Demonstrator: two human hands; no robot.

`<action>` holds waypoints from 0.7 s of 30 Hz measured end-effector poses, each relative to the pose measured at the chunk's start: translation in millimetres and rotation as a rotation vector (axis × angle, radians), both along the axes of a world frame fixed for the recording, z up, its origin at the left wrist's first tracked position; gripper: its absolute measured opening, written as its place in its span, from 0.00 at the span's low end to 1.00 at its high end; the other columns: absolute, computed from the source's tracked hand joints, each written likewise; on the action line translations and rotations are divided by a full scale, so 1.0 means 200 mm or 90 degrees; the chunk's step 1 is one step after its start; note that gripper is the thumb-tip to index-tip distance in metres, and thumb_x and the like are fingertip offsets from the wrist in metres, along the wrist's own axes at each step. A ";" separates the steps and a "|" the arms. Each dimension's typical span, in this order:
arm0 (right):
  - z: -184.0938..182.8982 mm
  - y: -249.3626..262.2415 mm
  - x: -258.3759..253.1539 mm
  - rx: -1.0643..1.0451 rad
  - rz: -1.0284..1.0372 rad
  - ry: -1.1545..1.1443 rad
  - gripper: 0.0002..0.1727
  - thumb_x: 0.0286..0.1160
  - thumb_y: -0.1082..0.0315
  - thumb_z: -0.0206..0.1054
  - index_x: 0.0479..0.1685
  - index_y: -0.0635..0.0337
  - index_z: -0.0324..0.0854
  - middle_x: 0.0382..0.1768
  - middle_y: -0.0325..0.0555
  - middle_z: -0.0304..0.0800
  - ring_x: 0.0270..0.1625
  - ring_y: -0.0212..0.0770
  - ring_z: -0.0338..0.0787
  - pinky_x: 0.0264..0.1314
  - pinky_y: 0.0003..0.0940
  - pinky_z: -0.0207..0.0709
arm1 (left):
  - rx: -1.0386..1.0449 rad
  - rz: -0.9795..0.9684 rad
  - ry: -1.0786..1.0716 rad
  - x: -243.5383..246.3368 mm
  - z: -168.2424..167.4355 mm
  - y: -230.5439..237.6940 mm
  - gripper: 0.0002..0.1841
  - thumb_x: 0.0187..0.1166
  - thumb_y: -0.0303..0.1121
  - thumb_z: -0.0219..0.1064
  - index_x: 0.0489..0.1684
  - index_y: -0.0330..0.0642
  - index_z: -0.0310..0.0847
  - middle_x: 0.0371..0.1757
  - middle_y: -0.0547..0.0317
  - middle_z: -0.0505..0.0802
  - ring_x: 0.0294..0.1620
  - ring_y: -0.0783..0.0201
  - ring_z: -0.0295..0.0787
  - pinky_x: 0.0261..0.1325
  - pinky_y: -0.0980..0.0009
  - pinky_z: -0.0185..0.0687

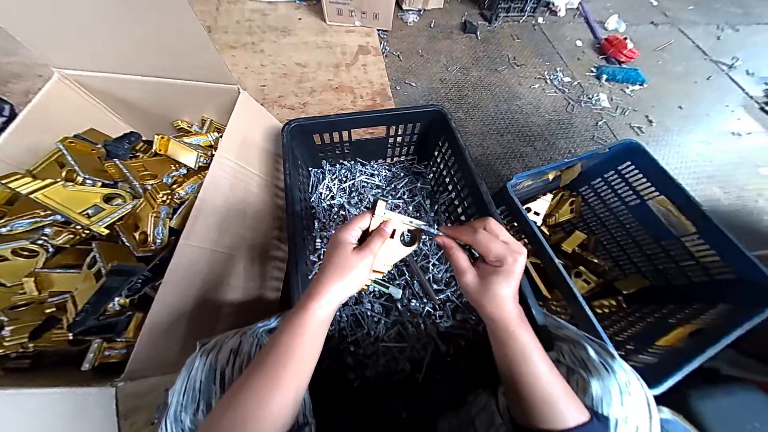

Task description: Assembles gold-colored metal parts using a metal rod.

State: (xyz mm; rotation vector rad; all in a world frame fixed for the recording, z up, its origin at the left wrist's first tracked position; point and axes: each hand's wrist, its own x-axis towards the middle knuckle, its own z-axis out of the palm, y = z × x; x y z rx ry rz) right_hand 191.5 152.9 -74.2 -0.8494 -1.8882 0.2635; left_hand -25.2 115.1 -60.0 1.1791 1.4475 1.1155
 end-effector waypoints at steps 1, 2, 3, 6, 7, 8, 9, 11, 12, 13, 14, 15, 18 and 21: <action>-0.02 0.00 -0.01 0.002 -0.010 -0.004 0.09 0.73 0.64 0.75 0.40 0.60 0.95 0.35 0.44 0.91 0.40 0.33 0.88 0.45 0.27 0.82 | -0.006 -0.023 -0.011 0.00 0.00 0.00 0.13 0.89 0.41 0.60 0.60 0.46 0.84 0.43 0.60 0.93 0.41 0.67 0.92 0.46 0.67 0.89; -0.03 0.00 -0.01 -0.002 -0.012 -0.003 0.09 0.73 0.64 0.75 0.40 0.59 0.96 0.34 0.44 0.90 0.40 0.34 0.87 0.45 0.29 0.80 | -0.008 -0.049 -0.016 0.01 0.00 0.00 0.12 0.90 0.39 0.60 0.58 0.45 0.84 0.43 0.60 0.93 0.42 0.68 0.92 0.48 0.67 0.89; -0.05 0.00 -0.03 -0.007 -0.010 -0.002 0.09 0.73 0.63 0.75 0.41 0.58 0.96 0.33 0.43 0.90 0.39 0.34 0.86 0.45 0.31 0.79 | -0.009 -0.072 -0.013 0.01 0.00 -0.01 0.11 0.90 0.39 0.60 0.57 0.45 0.84 0.42 0.60 0.92 0.41 0.68 0.91 0.47 0.68 0.89; -0.07 -0.02 -0.07 -0.002 -0.008 -0.011 0.08 0.73 0.64 0.74 0.41 0.57 0.97 0.30 0.41 0.89 0.34 0.34 0.84 0.44 0.34 0.75 | 0.003 -0.097 0.017 0.03 -0.02 -0.02 0.14 0.91 0.42 0.57 0.56 0.45 0.85 0.38 0.62 0.92 0.37 0.70 0.90 0.43 0.70 0.87; -0.07 -0.02 -0.08 0.004 -0.016 -0.019 0.08 0.73 0.64 0.74 0.40 0.57 0.97 0.29 0.41 0.88 0.33 0.34 0.83 0.43 0.35 0.73 | 0.006 -0.088 0.031 0.04 -0.03 -0.02 0.16 0.91 0.44 0.55 0.57 0.46 0.85 0.38 0.63 0.91 0.38 0.72 0.89 0.44 0.70 0.87; -0.07 -0.03 -0.09 0.010 -0.024 -0.026 0.08 0.73 0.64 0.74 0.40 0.57 0.96 0.29 0.42 0.88 0.32 0.35 0.83 0.41 0.35 0.72 | 0.010 -0.068 0.049 0.05 -0.03 -0.03 0.18 0.92 0.47 0.54 0.58 0.47 0.86 0.38 0.64 0.91 0.39 0.72 0.88 0.45 0.70 0.85; -0.08 -0.04 -0.10 0.012 -0.030 -0.031 0.09 0.74 0.63 0.73 0.40 0.57 0.96 0.29 0.42 0.88 0.32 0.35 0.83 0.39 0.35 0.72 | 0.022 -0.040 0.073 0.06 -0.04 -0.02 0.18 0.92 0.48 0.53 0.54 0.48 0.87 0.37 0.65 0.90 0.37 0.73 0.86 0.44 0.70 0.83; -0.06 -0.05 -0.11 -0.010 -0.024 -0.048 0.10 0.74 0.62 0.73 0.44 0.57 0.96 0.31 0.43 0.86 0.32 0.34 0.82 0.37 0.31 0.75 | 0.053 0.005 0.111 0.06 -0.06 -0.01 0.19 0.91 0.47 0.54 0.44 0.48 0.89 0.32 0.66 0.91 0.35 0.73 0.88 0.41 0.69 0.84; -0.05 -0.06 -0.11 -0.048 -0.004 -0.067 0.13 0.75 0.61 0.72 0.50 0.58 0.95 0.36 0.44 0.85 0.36 0.34 0.83 0.39 0.28 0.78 | 0.063 0.021 0.117 0.06 -0.06 -0.01 0.18 0.91 0.46 0.55 0.41 0.47 0.89 0.31 0.67 0.91 0.34 0.73 0.88 0.39 0.69 0.84; -0.03 -0.06 -0.09 -0.105 0.025 -0.095 0.16 0.77 0.61 0.70 0.58 0.58 0.93 0.45 0.46 0.85 0.42 0.34 0.85 0.44 0.26 0.82 | 0.073 0.033 0.118 0.05 -0.04 0.00 0.18 0.91 0.45 0.56 0.39 0.47 0.90 0.30 0.67 0.91 0.33 0.74 0.88 0.38 0.70 0.84; -0.01 -0.06 -0.06 -0.168 0.057 -0.115 0.18 0.80 0.64 0.66 0.64 0.59 0.89 0.55 0.49 0.85 0.49 0.35 0.86 0.50 0.28 0.84 | 0.082 0.043 0.119 0.04 -0.03 0.00 0.17 0.91 0.44 0.57 0.38 0.47 0.90 0.29 0.67 0.91 0.31 0.74 0.88 0.36 0.72 0.84; 0.00 -0.05 -0.04 -0.215 0.080 -0.120 0.19 0.81 0.67 0.63 0.67 0.58 0.88 0.64 0.50 0.84 0.52 0.35 0.88 0.53 0.29 0.85 | 0.094 0.045 0.119 0.03 -0.03 0.00 0.17 0.91 0.43 0.57 0.37 0.47 0.89 0.28 0.67 0.91 0.30 0.75 0.88 0.35 0.72 0.84; -0.02 -0.03 -0.01 -0.287 0.149 -0.060 0.19 0.81 0.71 0.61 0.66 0.53 0.90 0.77 0.50 0.79 0.62 0.34 0.88 0.62 0.31 0.85 | 0.129 0.001 0.086 -0.01 -0.05 0.01 0.18 0.91 0.42 0.56 0.36 0.45 0.88 0.28 0.66 0.90 0.30 0.74 0.87 0.35 0.73 0.84; -0.01 -0.02 0.02 -0.373 0.300 0.079 0.18 0.79 0.63 0.68 0.64 0.56 0.91 0.83 0.52 0.74 0.78 0.41 0.81 0.76 0.37 0.81 | 0.117 -0.088 -0.046 -0.04 -0.03 0.00 0.19 0.92 0.42 0.50 0.43 0.45 0.88 0.35 0.64 0.93 0.37 0.71 0.91 0.43 0.71 0.89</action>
